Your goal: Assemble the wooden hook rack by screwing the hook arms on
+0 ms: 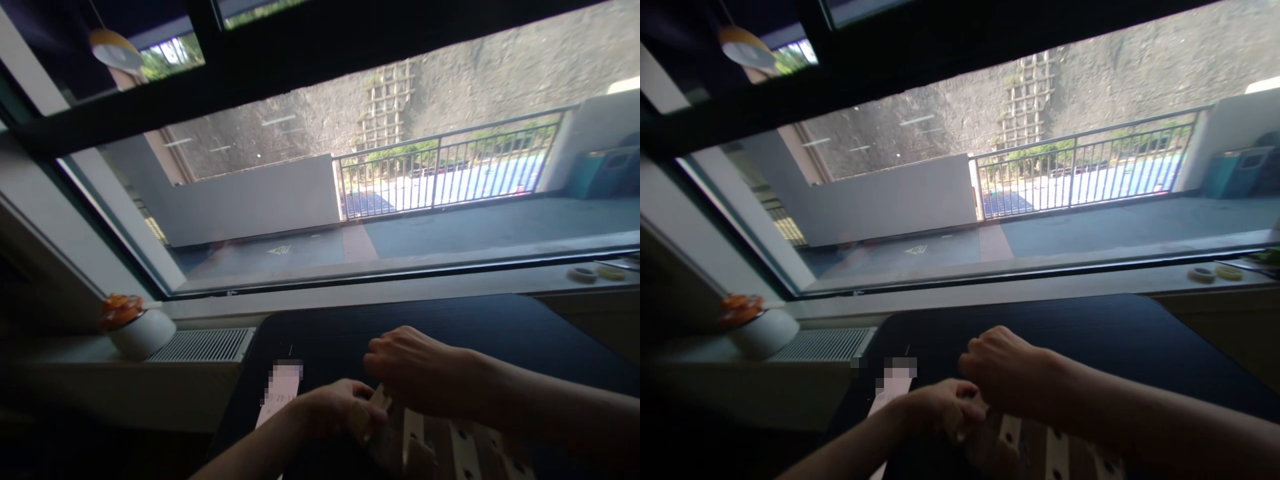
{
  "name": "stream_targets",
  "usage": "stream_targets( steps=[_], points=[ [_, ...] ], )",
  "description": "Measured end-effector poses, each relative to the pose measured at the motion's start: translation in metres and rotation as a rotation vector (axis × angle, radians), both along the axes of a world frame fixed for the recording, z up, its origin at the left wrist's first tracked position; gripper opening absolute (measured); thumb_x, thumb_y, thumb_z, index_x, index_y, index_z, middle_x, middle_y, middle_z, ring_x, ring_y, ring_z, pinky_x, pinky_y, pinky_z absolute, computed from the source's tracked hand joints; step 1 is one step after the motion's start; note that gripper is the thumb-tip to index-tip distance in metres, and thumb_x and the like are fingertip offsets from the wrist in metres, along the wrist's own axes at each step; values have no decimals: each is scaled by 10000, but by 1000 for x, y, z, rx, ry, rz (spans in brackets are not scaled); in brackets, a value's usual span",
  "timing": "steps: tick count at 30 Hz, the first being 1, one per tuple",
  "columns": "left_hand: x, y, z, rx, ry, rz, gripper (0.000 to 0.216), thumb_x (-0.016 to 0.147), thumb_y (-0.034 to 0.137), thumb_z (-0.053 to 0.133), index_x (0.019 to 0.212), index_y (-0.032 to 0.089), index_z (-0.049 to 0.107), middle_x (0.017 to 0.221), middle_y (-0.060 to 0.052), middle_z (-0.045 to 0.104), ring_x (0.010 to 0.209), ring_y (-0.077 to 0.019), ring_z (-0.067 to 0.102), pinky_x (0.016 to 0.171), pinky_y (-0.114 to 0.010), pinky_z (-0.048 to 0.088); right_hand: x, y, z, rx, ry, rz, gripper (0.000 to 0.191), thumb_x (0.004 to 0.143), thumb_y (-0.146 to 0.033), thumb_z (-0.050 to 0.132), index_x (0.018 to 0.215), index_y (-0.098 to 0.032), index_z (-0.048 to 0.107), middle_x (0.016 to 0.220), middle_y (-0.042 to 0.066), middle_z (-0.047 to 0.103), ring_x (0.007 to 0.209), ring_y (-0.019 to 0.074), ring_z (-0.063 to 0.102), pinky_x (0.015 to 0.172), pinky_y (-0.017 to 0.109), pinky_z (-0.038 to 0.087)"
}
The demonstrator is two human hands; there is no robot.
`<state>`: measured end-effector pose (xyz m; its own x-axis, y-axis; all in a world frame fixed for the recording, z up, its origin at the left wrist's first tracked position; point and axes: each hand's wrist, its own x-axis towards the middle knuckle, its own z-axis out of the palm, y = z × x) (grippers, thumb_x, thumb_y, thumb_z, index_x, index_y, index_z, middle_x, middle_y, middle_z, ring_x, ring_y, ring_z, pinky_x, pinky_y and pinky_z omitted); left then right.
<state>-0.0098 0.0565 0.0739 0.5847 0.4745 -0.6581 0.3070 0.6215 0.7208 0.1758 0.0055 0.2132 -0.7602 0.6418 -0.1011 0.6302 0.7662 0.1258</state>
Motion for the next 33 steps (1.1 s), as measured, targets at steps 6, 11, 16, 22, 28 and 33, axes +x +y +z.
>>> stream_targets(
  steps=[6, 11, 16, 22, 28, 33],
  points=[
    [5, -12, -3, -51, -127, 4, 626, 449, 227, 971, 1014, 73, 748, 965, -84, 733, 743, -145, 661, 704, -245, 503, 4, -3, 8, 20, -2, 32, 192, 797, 0, 660, 778, -190, 678, 798, 36, 681, 686, 198, 613, 545, 352, 311],
    [12, -22, -7, -121, -281, 31, 411, 624, 164, 807, 1025, 113, 734, 891, -52, 705, 699, -133, 641, 651, -233, 484, 3, -4, 15, -36, 58, -17, 152, 809, -37, 658, 776, -185, 662, 762, 22, 681, 634, 177, 626, 516, 334, 298],
    [15, -29, -7, -133, -317, 65, 300, 608, 92, 699, 907, 102, 728, 819, -52, 690, 661, -132, 633, 630, -232, 470, 6, -1, 11, -15, 93, -8, 156, 804, -23, 631, 771, -175, 648, 742, 20, 668, 587, 158, 602, 508, 323, 287],
    [12, -34, -2, -113, -317, 64, 464, 549, 162, 862, 990, 83, 744, 940, -102, 735, 773, -160, 677, 761, -269, 514, 4, -2, 10, -29, 63, -10, 140, 800, -32, 678, 781, -170, 664, 765, 26, 686, 604, 167, 622, 497, 318, 278],
    [10, -33, 4, -45, -377, 63, 579, 560, 153, 879, 1119, 100, 738, 1025, -116, 740, 826, -186, 698, 811, -293, 522, 6, -3, 18, -24, 79, -5, 135, 827, -68, 684, 766, -186, 662, 774, 31, 689, 628, 176, 636, 510, 321, 303],
    [6, 2, 29, 380, -531, 268, 614, 576, 202, 919, 1149, 143, 708, 1097, -102, 727, 1045, -279, 674, 892, -329, 508, 1, 15, 24, 278, 261, 13, 170, 800, -40, 655, 812, -209, 645, 777, 17, 678, 596, 157, 598, 492, 296, 309]
  ],
)
